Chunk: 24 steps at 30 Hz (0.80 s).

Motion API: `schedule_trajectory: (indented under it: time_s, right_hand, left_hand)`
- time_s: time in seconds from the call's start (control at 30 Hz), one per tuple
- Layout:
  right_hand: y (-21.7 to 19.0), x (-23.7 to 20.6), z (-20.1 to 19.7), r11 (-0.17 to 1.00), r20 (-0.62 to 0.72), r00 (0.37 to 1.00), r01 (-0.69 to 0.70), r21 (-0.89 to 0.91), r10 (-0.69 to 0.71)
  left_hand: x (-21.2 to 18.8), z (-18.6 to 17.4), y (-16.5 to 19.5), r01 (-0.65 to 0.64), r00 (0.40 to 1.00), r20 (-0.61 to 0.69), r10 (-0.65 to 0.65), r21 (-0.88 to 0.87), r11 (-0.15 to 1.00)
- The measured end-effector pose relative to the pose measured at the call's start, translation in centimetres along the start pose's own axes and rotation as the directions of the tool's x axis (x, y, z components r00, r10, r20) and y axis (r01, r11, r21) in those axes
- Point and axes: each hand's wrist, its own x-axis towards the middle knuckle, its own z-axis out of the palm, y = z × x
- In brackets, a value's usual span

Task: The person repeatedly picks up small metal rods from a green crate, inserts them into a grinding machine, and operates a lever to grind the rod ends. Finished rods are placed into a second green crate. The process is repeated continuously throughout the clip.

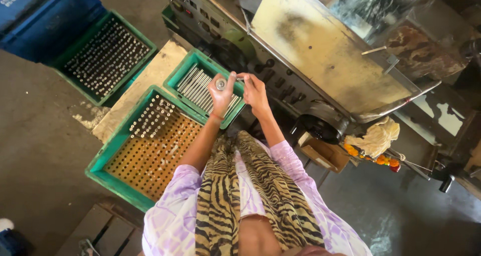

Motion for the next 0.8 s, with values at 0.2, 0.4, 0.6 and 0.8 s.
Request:
schedule_trajectory:
  time_s: [0.2,0.4,0.6,0.8]
  right_hand:
    - [2.1,0.9,2.4,0.991,-0.124,0.987,0.116,0.065,-0.107]
    - [3.2,3.5,1.7,0.961,-0.130,0.953,0.275,0.001,-0.273]
    - [2.5,4.7,0.3,0.905,-0.411,0.865,0.385,0.179,-0.286]
    - [1.7,2.9,-4.1,0.836,-0.501,0.775,0.524,0.165,-0.386]
  left_hand:
    - [1.7,0.3,-1.6,-0.089,0.988,-0.126,0.091,0.027,0.996]
    - [2.3,1.1,-2.3,0.215,0.975,-0.022,-0.222,-0.182,0.960]
    - [2.0,-2.7,-4.9,0.101,0.915,0.262,-0.308,0.589,0.802]
    - [7.4,-7.8,-5.2,-0.001,0.943,0.107,-0.316,0.948,0.318]
